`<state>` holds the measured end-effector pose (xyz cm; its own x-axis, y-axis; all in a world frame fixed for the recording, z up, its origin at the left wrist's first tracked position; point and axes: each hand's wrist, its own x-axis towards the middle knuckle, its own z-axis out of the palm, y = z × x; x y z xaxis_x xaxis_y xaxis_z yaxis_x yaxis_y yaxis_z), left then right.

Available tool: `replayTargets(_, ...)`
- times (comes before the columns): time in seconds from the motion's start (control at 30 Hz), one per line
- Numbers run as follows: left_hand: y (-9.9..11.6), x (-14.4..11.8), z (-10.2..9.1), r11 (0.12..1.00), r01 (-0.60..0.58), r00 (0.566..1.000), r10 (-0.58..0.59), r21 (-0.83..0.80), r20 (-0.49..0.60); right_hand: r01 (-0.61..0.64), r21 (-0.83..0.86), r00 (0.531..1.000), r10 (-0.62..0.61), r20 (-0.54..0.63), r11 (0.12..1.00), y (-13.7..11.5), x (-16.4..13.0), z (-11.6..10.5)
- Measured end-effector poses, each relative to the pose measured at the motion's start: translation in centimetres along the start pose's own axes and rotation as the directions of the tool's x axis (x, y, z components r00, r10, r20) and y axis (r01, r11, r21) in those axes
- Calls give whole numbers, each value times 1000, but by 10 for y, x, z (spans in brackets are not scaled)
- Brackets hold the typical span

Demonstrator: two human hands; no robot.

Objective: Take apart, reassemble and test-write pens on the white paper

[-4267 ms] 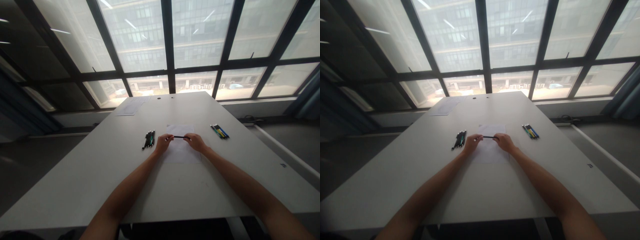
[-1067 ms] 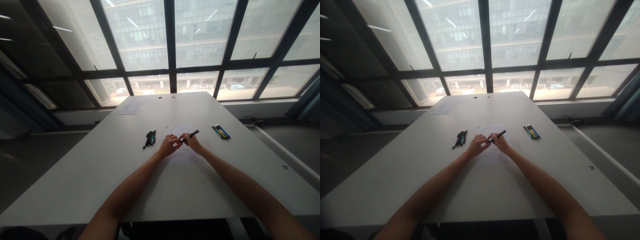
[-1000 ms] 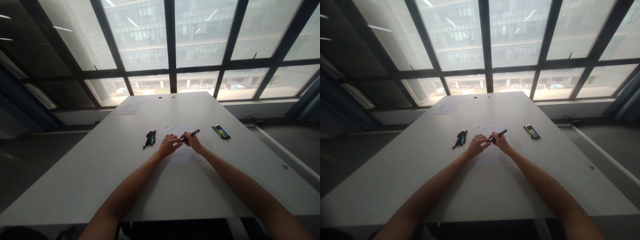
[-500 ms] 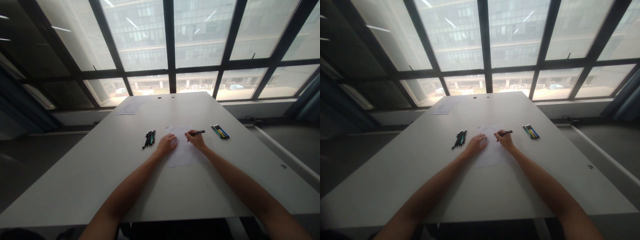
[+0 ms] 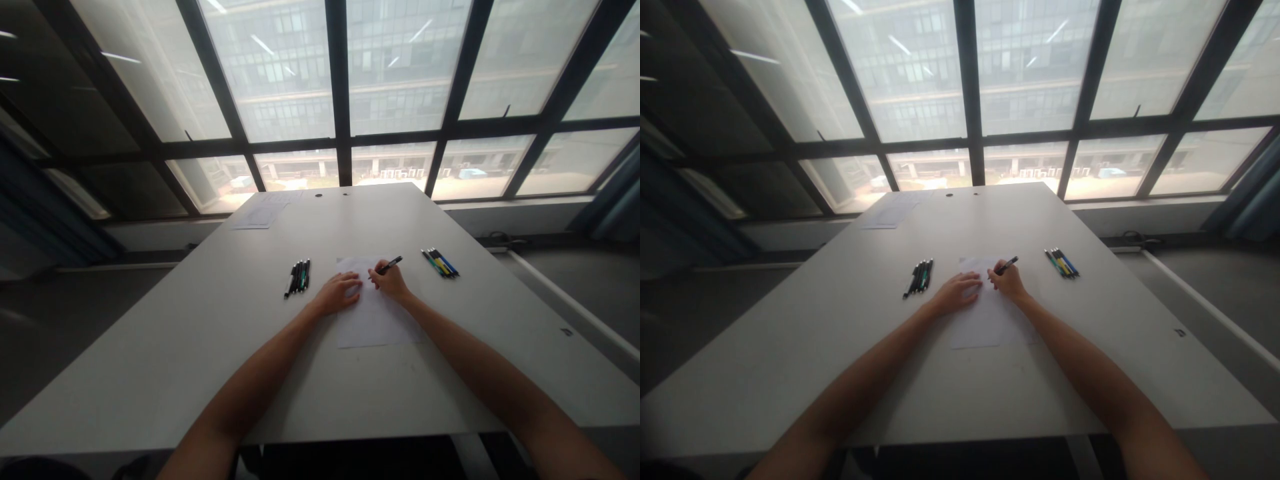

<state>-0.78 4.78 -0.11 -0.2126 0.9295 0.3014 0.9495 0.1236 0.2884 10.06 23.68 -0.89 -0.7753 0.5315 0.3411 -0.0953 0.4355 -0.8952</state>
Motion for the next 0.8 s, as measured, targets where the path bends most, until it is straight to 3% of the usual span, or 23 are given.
replayTargets(0.8, -2, 0, 2, 1000, -20, 999, 19, -15, -36, -27, -95, 997, 34, 74, 995, -2, -2, 1)
